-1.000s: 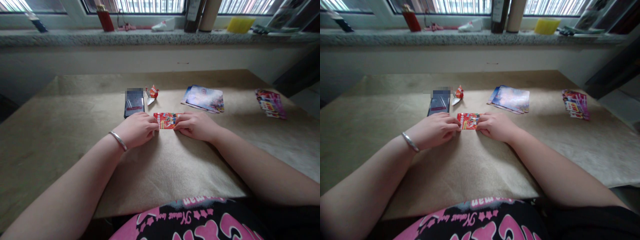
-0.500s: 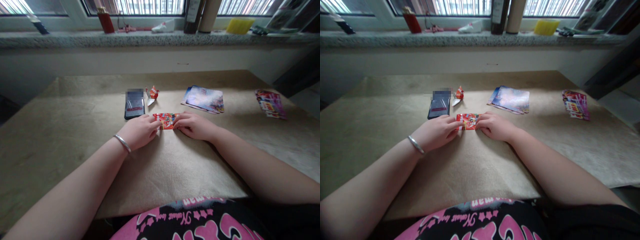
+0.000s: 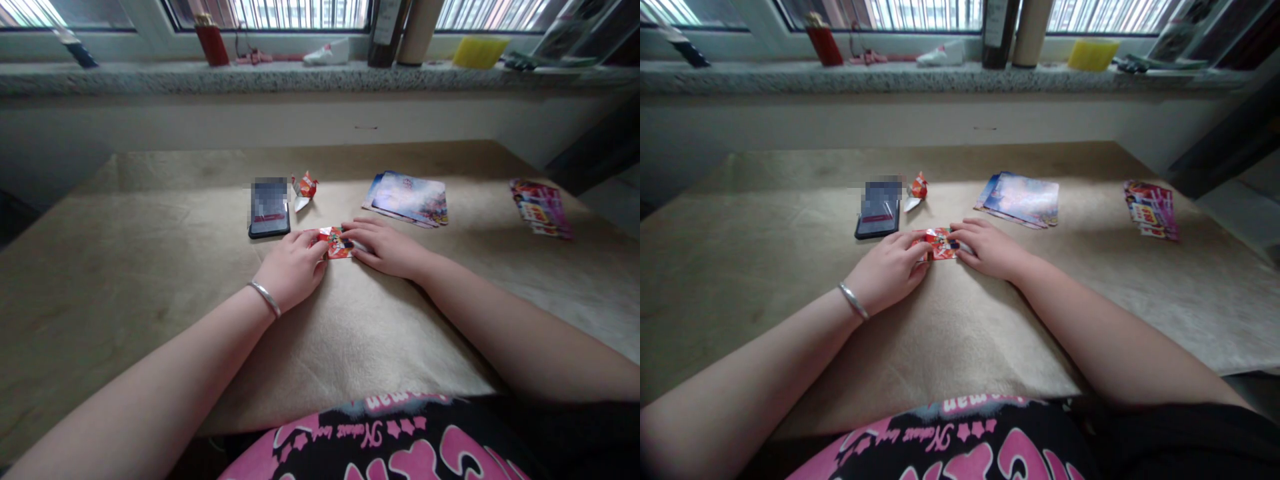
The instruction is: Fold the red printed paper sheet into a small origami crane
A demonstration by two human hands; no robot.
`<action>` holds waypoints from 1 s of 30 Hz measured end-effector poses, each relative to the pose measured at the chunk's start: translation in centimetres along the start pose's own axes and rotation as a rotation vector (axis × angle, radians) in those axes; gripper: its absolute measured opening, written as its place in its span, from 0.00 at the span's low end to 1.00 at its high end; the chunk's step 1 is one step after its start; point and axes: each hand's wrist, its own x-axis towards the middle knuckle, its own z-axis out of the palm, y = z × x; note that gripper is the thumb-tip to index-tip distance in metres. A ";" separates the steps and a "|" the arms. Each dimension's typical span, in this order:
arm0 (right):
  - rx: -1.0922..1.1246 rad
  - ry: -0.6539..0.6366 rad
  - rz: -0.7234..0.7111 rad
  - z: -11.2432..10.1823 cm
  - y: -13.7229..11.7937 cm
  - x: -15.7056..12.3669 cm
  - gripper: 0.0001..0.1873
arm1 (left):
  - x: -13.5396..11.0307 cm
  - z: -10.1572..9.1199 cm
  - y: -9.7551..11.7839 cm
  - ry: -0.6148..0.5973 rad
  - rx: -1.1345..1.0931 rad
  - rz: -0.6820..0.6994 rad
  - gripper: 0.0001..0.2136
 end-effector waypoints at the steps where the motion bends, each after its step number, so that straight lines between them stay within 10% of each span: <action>1: -0.008 -0.008 0.002 0.0 0.0 0.0 0.20 | 0.0 0.1 0.1 0.003 0.009 -0.010 0.13; 16: -0.033 -0.045 0.030 0.0 0.1 0.0 0.22 | 0.3 1.2 -0.9 -0.034 -0.140 0.232 0.18; 30: -0.017 0.078 -0.253 -0.6 0.1 -0.1 0.15 | 0.3 0.3 -1.0 -0.101 -0.170 0.236 0.17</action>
